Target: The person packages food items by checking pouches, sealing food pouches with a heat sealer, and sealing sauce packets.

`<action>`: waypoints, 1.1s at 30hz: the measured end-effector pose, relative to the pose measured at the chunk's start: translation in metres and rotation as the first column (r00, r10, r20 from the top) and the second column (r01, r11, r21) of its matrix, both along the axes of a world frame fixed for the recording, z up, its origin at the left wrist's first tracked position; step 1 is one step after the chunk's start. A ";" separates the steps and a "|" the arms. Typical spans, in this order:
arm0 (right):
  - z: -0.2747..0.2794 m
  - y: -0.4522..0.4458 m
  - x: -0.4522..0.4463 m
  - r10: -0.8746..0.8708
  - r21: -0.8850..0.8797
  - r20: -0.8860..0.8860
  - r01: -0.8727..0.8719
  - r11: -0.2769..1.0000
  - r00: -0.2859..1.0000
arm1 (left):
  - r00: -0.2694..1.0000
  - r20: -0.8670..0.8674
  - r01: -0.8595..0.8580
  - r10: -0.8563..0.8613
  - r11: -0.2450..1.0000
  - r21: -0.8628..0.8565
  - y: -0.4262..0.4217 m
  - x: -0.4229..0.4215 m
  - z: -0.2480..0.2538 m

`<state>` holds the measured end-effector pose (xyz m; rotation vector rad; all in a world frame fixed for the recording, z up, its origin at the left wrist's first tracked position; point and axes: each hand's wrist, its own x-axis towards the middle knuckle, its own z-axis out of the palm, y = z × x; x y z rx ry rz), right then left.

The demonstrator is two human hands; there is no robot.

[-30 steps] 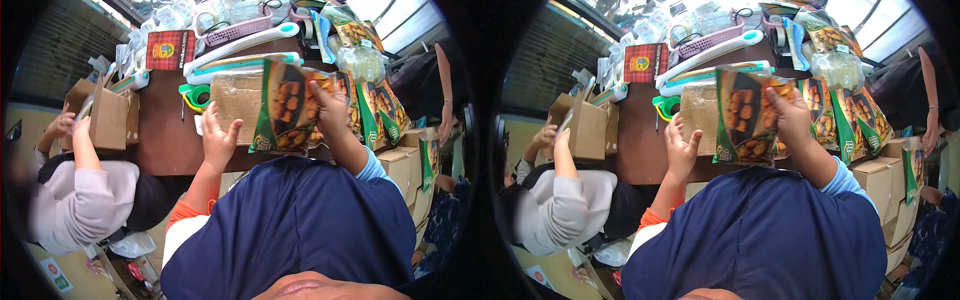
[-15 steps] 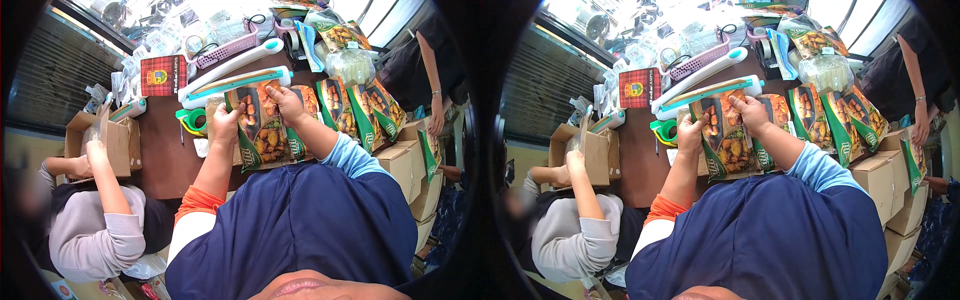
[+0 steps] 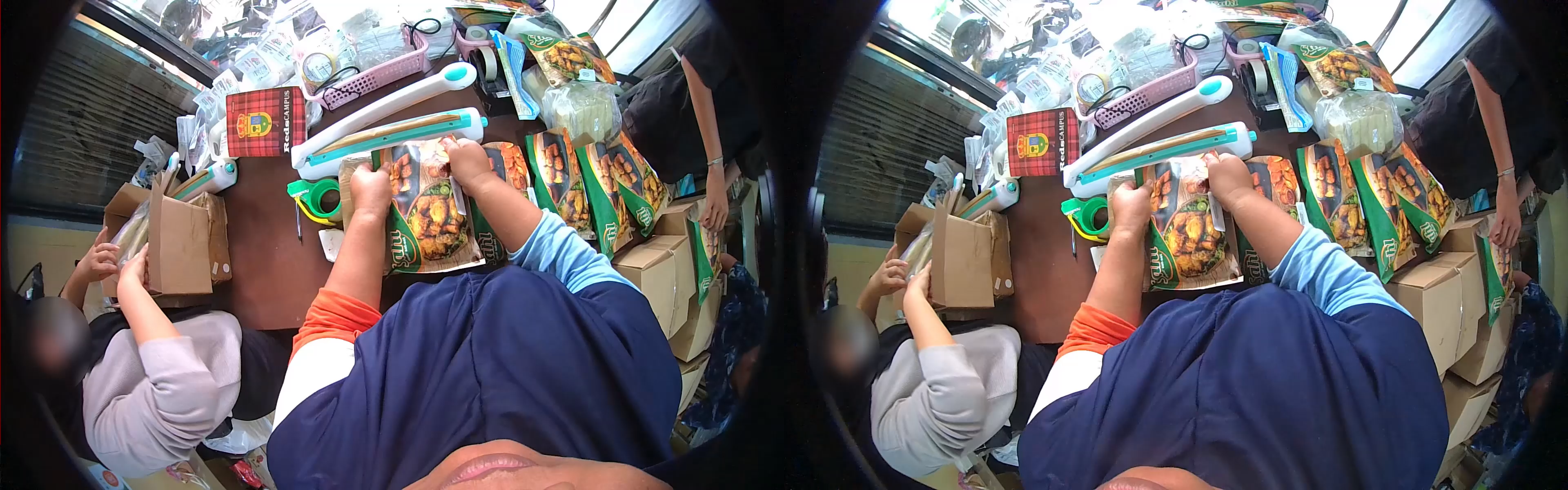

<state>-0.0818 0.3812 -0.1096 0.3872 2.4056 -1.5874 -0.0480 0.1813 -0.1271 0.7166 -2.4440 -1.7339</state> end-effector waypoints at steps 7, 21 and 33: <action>0.081 0.003 0.060 0.378 -0.434 0.094 -0.304 0.848 0.921 | 0.991 -0.057 -0.098 0.121 0.948 0.304 0.001 0.003 0.025; 0.057 -0.010 0.035 0.428 -0.776 0.172 -0.146 0.614 0.887 | 0.977 -0.010 -0.209 0.215 0.959 0.190 -0.007 -0.035 0.019; 0.051 -0.032 0.029 0.202 -0.625 0.192 -0.039 0.779 0.960 | 0.985 -0.048 -0.173 0.166 0.946 -0.273 -0.029 -0.034 0.038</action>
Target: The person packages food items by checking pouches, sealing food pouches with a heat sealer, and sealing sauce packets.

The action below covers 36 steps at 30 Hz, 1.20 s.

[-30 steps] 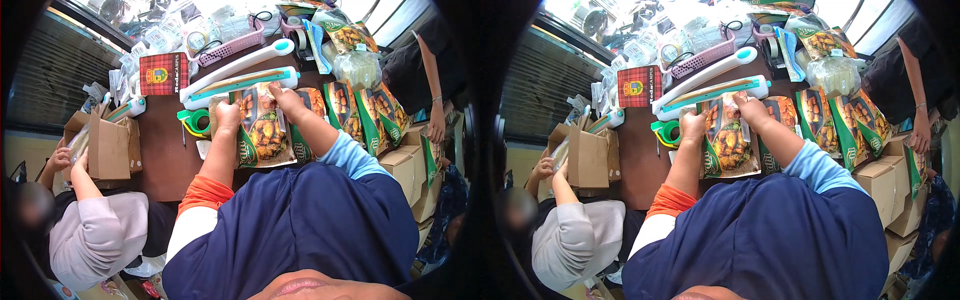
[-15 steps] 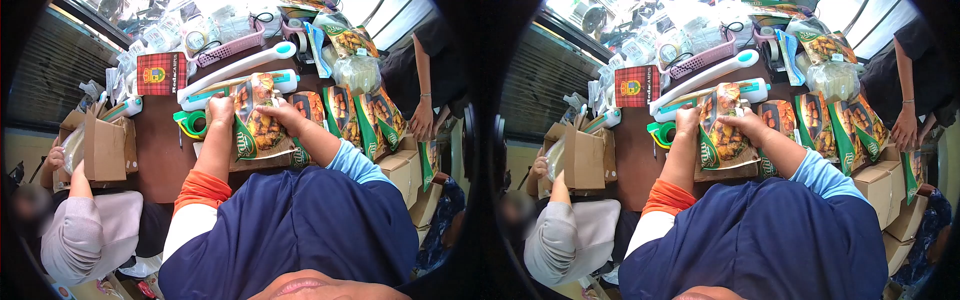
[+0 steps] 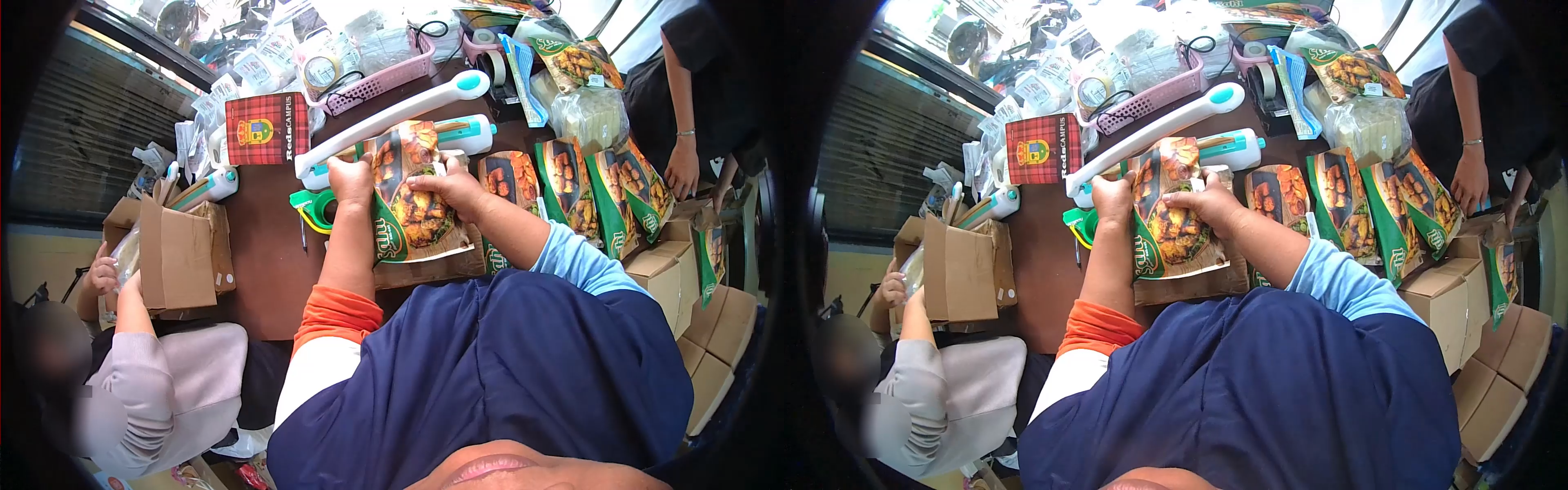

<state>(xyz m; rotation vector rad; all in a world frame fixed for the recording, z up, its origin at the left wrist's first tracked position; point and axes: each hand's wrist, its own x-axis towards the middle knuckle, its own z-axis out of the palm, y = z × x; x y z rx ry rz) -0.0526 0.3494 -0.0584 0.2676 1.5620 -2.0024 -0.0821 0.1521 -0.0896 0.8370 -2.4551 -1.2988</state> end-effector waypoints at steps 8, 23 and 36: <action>0.006 -0.012 -0.001 -0.051 0.081 0.126 0.041 0.996 0.991 | 0.817 -0.422 0.036 -0.393 0.765 -0.643 0.002 -0.009 0.064; -0.007 -0.009 -0.012 -0.060 0.067 0.142 0.051 0.996 0.988 | 0.699 0.199 0.652 -0.687 0.498 -0.572 0.006 -0.076 0.032; -0.006 -0.009 -0.018 -0.083 0.037 0.183 0.077 0.996 0.980 | 0.728 0.334 0.669 -0.599 0.516 -0.535 0.017 -0.079 0.021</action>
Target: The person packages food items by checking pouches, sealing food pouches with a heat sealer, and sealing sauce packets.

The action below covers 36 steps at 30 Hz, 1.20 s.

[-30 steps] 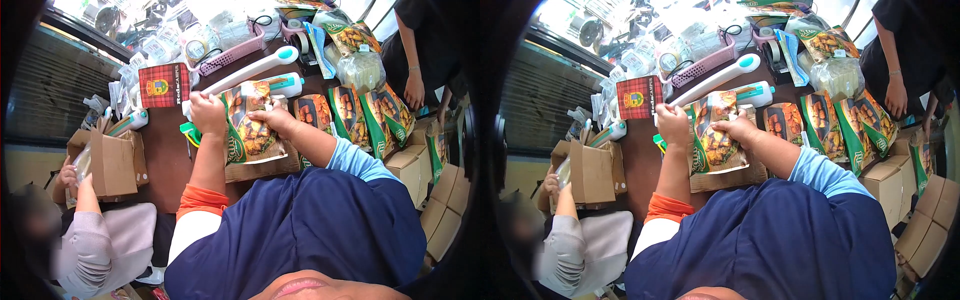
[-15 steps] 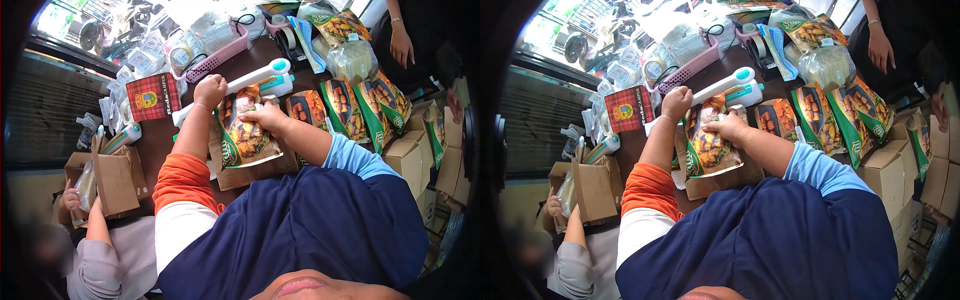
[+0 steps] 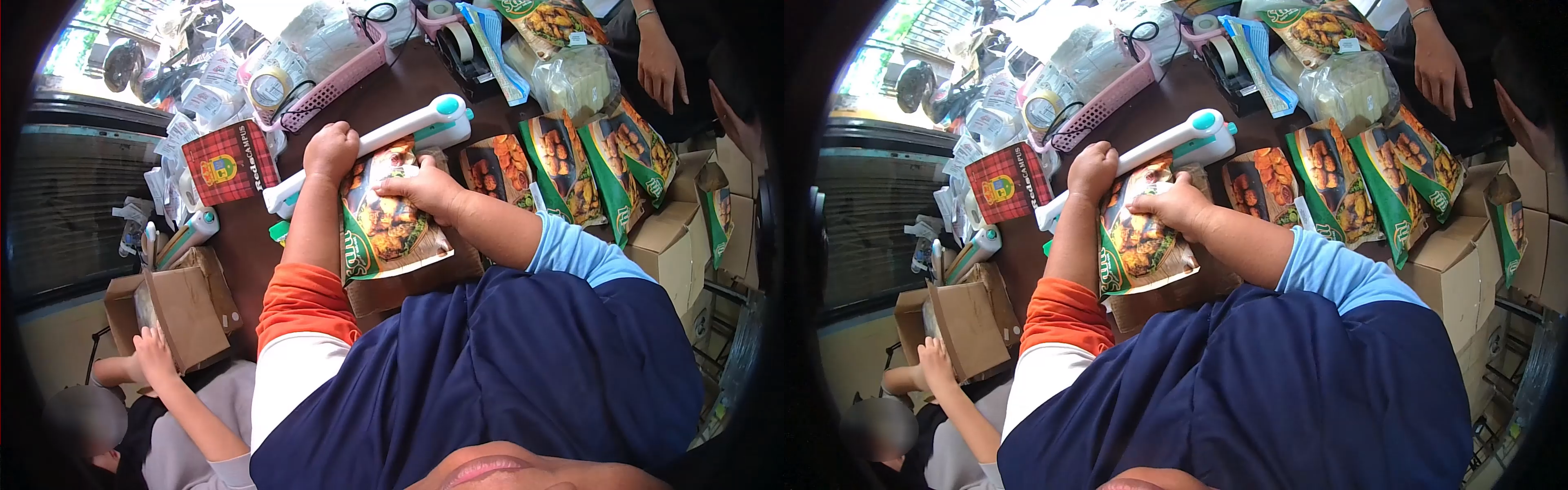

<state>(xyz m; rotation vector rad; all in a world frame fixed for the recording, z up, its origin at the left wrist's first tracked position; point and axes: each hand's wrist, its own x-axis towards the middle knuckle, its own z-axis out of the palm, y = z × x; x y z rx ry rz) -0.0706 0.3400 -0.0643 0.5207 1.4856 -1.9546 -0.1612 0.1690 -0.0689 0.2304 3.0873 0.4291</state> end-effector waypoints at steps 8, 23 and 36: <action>-0.001 0.002 -0.001 0.072 0.084 -0.039 -0.068 0.994 0.997 | 0.998 -0.040 -0.049 0.048 0.999 -0.013 -0.001 0.000 -0.003; 0.046 0.029 -0.004 0.428 0.640 -0.214 -0.205 0.740 0.878 | 0.998 0.054 -0.035 0.036 0.999 -0.017 -0.003 -0.006 -0.007; 0.001 0.055 -0.125 0.813 0.983 -0.136 -0.024 0.182 0.567 | 0.980 0.035 0.195 -0.195 0.981 0.005 -0.030 -0.018 -0.037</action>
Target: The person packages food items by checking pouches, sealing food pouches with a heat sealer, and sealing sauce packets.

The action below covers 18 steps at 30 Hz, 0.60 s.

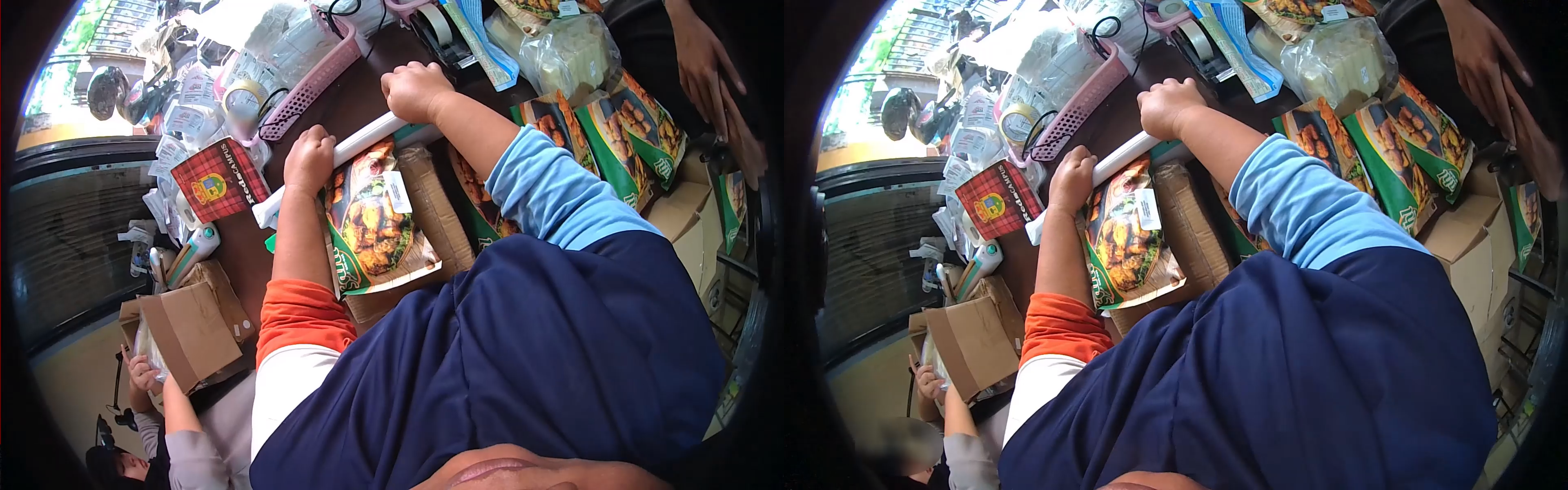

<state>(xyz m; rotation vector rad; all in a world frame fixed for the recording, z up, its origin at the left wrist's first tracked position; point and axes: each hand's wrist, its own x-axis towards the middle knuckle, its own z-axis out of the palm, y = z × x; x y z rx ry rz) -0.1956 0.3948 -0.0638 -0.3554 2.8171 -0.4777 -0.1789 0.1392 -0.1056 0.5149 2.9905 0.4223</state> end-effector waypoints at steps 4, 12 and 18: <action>0.000 0.003 -0.003 -0.005 -0.038 0.064 0.008 0.999 0.998 | 0.985 0.132 -0.125 0.110 0.985 0.118 0.016 0.004 0.025; -0.002 0.004 -0.006 -0.034 -0.084 0.108 0.043 0.996 0.994 | 0.912 0.309 -0.355 0.269 0.896 0.266 0.005 -0.005 0.012; -0.003 0.005 -0.004 -0.053 -0.107 0.085 0.062 0.992 0.995 | 0.904 0.253 -0.385 0.345 0.914 0.129 0.019 -0.001 0.023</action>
